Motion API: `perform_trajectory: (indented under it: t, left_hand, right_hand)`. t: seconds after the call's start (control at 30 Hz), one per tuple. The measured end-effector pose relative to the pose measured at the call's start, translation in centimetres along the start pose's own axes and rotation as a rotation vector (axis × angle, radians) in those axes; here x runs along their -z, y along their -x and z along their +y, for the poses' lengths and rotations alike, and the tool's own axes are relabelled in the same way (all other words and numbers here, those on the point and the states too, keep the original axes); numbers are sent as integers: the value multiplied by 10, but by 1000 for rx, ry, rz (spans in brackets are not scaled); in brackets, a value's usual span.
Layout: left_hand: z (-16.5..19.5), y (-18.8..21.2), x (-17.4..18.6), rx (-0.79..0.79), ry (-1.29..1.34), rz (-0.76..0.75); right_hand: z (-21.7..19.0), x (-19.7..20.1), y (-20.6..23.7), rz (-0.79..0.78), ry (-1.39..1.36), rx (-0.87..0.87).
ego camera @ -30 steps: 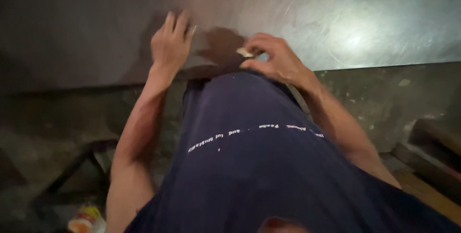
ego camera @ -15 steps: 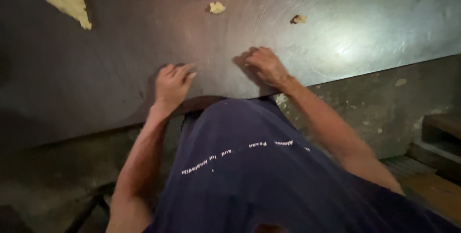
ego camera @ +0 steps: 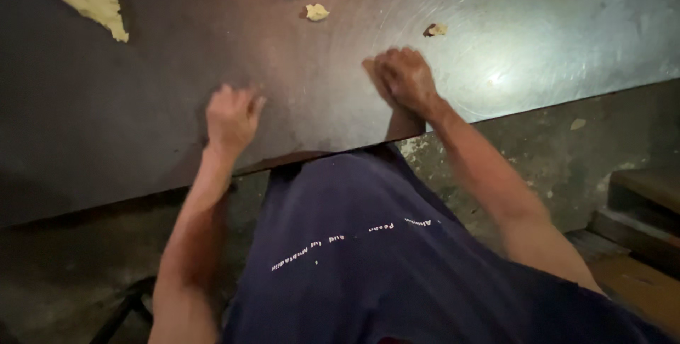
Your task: The person pinches small pieces from scraps of dough on a metal worktable and rolls each piece between both palms into a round ball, placing the finished dough balls onto a baking tray. The person repeats this portioning and shaping cycle across the table, filling the tray with rows of dough balls.
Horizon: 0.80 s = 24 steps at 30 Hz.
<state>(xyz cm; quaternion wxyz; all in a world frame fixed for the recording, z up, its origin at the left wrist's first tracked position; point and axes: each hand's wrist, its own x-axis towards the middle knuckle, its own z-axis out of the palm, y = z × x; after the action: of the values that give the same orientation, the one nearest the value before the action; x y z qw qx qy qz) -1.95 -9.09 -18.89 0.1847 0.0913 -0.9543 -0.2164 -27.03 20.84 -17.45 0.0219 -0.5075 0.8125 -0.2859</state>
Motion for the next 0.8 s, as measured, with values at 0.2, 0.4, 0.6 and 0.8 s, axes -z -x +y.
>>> perform_trajectory:
  t: [0.2, 0.4, 0.6, 0.8]
  left_hand:
    - [9, -29, -63, 208, -19, 130]
    - [46, 38, -12, 136, 131, 70]
    - [37, 61, 38, 193, 51, 15]
    - [87, -107, 68, 171, 274, 99]
  right_hand:
    - [0, -63, -43, 198, -36, -20]
    - [-34, -36, 20, 131, -145, -27]
    - [-18, 31, 60, -83, -164, -146]
    - [-3, 81, -37, -67, -337, -300]
